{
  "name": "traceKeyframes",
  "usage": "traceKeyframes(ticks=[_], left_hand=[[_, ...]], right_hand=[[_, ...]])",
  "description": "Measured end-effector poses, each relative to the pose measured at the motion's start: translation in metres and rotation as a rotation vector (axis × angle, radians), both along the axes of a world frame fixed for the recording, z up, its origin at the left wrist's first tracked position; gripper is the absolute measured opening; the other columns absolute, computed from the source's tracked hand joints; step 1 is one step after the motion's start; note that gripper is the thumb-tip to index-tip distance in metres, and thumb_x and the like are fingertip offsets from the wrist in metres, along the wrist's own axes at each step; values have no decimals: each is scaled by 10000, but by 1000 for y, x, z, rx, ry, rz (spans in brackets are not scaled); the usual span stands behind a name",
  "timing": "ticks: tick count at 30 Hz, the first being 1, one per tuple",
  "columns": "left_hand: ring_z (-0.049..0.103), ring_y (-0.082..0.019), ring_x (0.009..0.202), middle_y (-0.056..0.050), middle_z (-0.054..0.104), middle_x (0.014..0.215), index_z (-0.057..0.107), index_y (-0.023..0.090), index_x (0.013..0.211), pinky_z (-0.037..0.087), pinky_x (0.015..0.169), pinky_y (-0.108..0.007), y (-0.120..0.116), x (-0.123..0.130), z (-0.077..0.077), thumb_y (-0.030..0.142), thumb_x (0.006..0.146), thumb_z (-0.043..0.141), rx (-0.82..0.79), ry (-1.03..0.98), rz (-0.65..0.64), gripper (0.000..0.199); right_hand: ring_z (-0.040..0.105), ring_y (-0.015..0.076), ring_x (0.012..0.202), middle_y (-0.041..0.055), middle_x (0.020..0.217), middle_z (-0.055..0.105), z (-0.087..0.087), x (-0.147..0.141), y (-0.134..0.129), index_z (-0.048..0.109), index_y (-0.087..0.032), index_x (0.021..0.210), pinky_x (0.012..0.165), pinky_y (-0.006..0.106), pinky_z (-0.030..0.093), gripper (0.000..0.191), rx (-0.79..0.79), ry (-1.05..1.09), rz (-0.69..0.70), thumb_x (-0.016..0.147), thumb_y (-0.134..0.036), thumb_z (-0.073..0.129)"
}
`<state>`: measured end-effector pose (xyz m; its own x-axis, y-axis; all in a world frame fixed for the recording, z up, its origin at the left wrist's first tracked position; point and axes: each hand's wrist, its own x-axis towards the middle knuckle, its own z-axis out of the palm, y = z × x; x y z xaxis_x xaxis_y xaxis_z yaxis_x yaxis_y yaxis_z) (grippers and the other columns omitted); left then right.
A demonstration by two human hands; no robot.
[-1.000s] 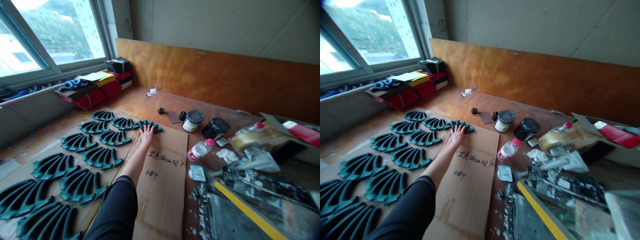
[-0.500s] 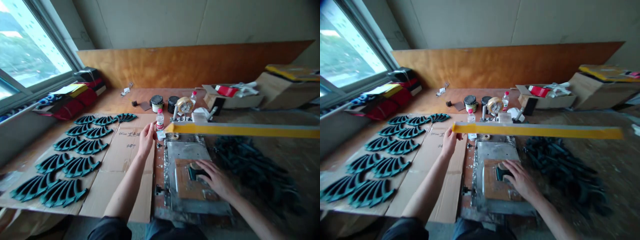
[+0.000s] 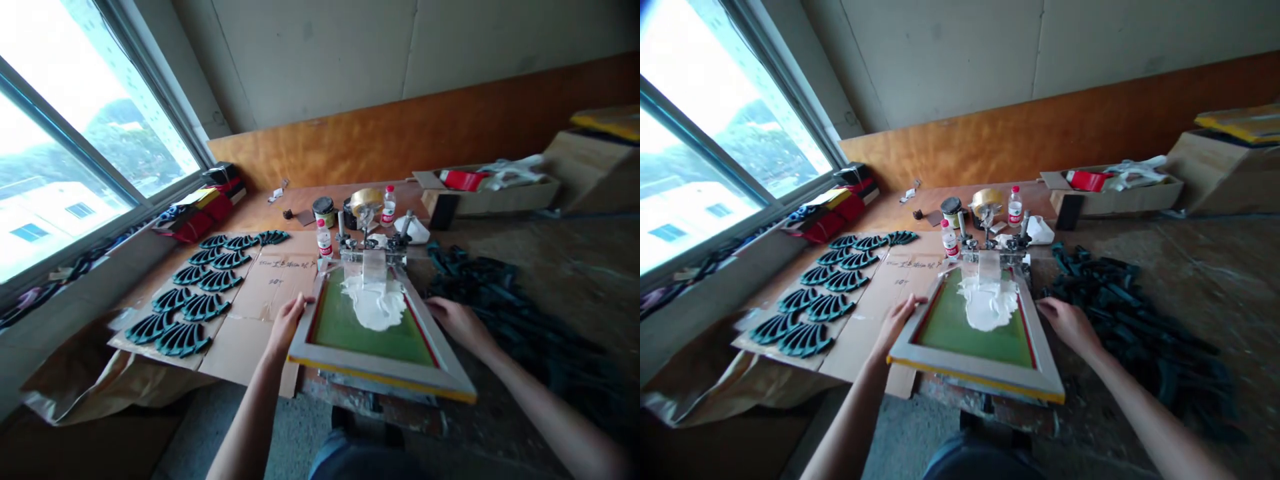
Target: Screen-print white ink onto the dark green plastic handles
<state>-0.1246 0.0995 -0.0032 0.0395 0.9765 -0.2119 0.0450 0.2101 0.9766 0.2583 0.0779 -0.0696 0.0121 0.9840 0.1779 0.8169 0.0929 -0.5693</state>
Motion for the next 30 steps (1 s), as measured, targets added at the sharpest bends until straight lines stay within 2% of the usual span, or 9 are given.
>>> traceKeyframes(ticks=[3,6,9,13,17,21,24,27,30], left_hand=[[601,-147,662,-30,696,797,563,144,1295,440,580,-225,-13,-4,-53,607,694,674,-104,42,-55,767],[646,-188,747,-45,715,821,464,162,1389,480,652,-259,-14,-3,-96,528,745,657,-96,166,-35,765],[671,-216,872,-71,730,944,474,186,1380,504,746,-289,-11,-2,-119,455,810,601,-66,263,-59,643],[671,-228,962,-97,713,1079,493,176,1357,510,821,-312,-10,-5,-126,417,859,528,-33,287,-116,555],[664,-234,993,-84,708,1121,573,201,1275,509,848,-320,-10,-6,-124,420,848,548,-40,268,-115,480],[657,-248,1004,-82,719,1087,627,205,1205,513,835,-326,-10,-4,-123,438,820,589,-71,281,-83,452],[663,-245,977,-93,718,1078,636,189,1181,517,812,-320,-11,-3,-121,460,816,588,-66,264,-78,458],[673,-237,923,-97,724,1042,622,175,1198,524,770,-312,-12,-4,-119,491,804,594,-66,225,-77,506],[677,-229,865,-95,731,993,612,170,1213,526,720,-301,-12,-4,-118,523,779,614,-82,193,-59,560]], right_hand=[[658,265,971,110,1130,667,17,-10,24,624,-191,1154,824,380,542,374,119,12,10,855,-395,528],[519,293,1200,148,1367,486,30,-53,48,515,-180,1281,986,421,456,560,237,-176,109,753,-276,674],[550,284,1108,137,1174,588,34,-90,61,575,-169,1113,924,388,468,412,126,-389,207,721,-185,702],[599,214,881,62,881,651,24,-105,46,595,-202,870,766,292,464,111,-1,-472,278,794,-121,589],[571,207,831,73,840,635,11,-102,2,595,-179,826,726,298,430,219,52,-518,446,784,-24,446],[556,195,808,49,814,631,21,-93,-15,597,-195,797,711,298,416,233,44,-445,689,760,-20,447],[559,195,801,28,781,633,25,-90,-6,599,-206,767,708,303,418,203,29,-383,650,765,-40,482],[568,210,871,60,863,655,12,-93,-10,649,-193,863,765,326,440,254,181,-346,528,817,-51,443],[577,208,935,78,953,670,-2,-90,-28,675,-193,972,822,333,454,299,264,-311,598,847,-76,430]])
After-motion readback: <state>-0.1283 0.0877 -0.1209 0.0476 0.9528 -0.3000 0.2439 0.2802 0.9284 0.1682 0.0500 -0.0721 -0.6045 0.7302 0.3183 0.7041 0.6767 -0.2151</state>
